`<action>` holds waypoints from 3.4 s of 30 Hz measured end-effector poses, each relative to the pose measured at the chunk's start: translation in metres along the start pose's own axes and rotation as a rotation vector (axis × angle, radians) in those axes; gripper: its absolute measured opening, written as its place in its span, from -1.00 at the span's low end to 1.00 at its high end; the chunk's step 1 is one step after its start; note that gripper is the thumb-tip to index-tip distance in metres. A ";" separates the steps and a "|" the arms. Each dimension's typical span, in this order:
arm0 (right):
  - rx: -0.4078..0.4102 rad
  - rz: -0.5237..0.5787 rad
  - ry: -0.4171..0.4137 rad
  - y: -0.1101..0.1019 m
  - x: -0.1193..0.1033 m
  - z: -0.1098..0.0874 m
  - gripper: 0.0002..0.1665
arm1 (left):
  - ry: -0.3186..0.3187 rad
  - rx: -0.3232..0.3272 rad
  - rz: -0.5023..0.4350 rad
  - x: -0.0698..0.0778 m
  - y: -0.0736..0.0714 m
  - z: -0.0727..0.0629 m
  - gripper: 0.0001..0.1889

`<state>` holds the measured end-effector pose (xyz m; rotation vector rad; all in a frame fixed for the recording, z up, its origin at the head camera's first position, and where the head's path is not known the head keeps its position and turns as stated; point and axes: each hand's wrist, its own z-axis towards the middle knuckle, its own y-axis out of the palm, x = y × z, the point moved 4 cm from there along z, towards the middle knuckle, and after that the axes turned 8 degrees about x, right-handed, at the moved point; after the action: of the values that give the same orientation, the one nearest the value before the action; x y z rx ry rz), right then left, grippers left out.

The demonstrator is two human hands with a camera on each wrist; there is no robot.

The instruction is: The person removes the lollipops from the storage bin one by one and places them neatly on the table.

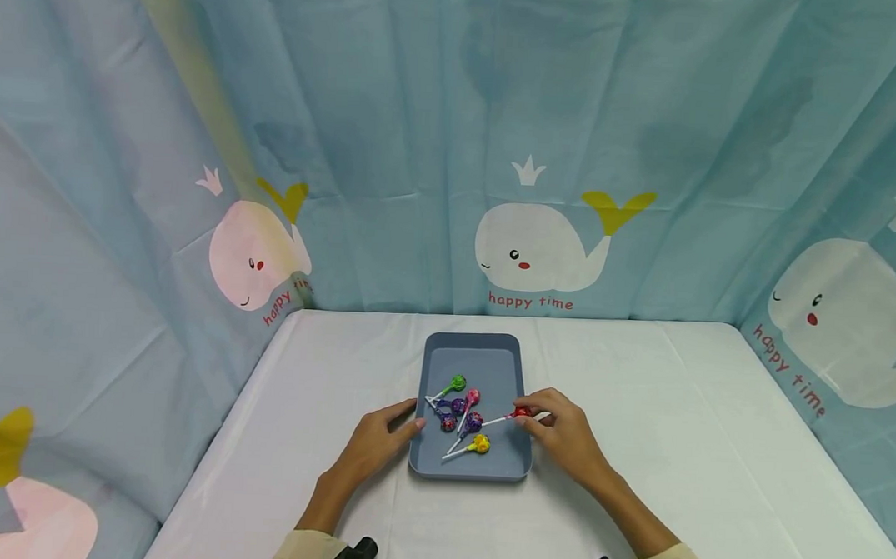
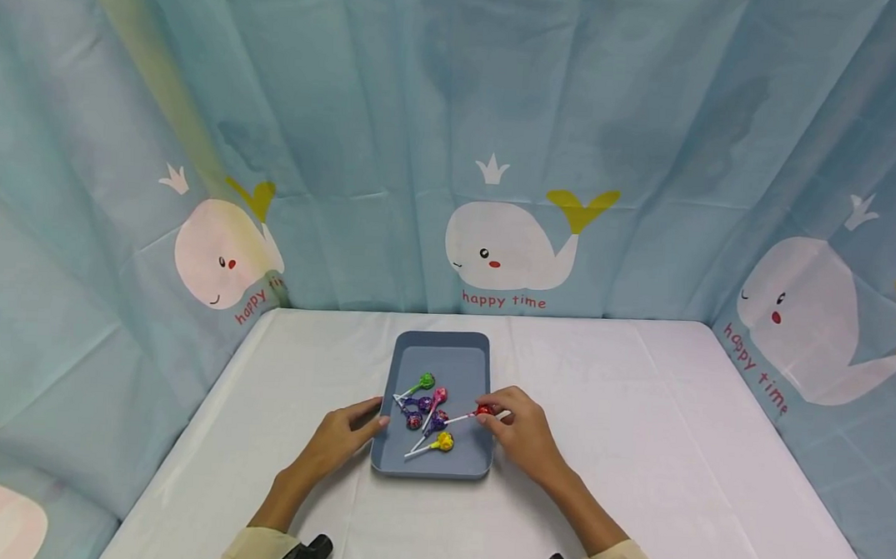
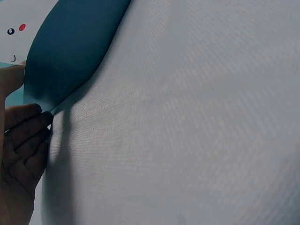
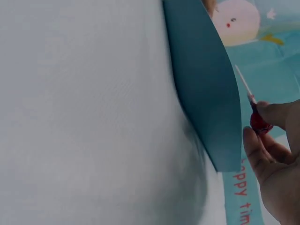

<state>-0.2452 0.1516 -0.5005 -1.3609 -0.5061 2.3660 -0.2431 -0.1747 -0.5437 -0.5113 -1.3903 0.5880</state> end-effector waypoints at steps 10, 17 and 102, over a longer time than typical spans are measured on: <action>0.075 -0.023 0.092 -0.024 0.021 -0.003 -0.59 | 0.005 0.005 -0.008 0.001 0.000 0.000 -0.29; 0.105 -0.057 0.137 -0.040 0.033 -0.004 -0.62 | -0.007 0.001 -0.008 0.000 0.000 0.000 -0.28; 0.189 -0.177 0.281 -0.094 0.085 0.011 -0.56 | 0.030 0.011 -0.032 -0.002 0.001 0.001 -0.30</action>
<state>-0.2818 0.2726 -0.5137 -1.4631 -0.3002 1.9859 -0.2441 -0.1757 -0.5457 -0.4870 -1.3639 0.5596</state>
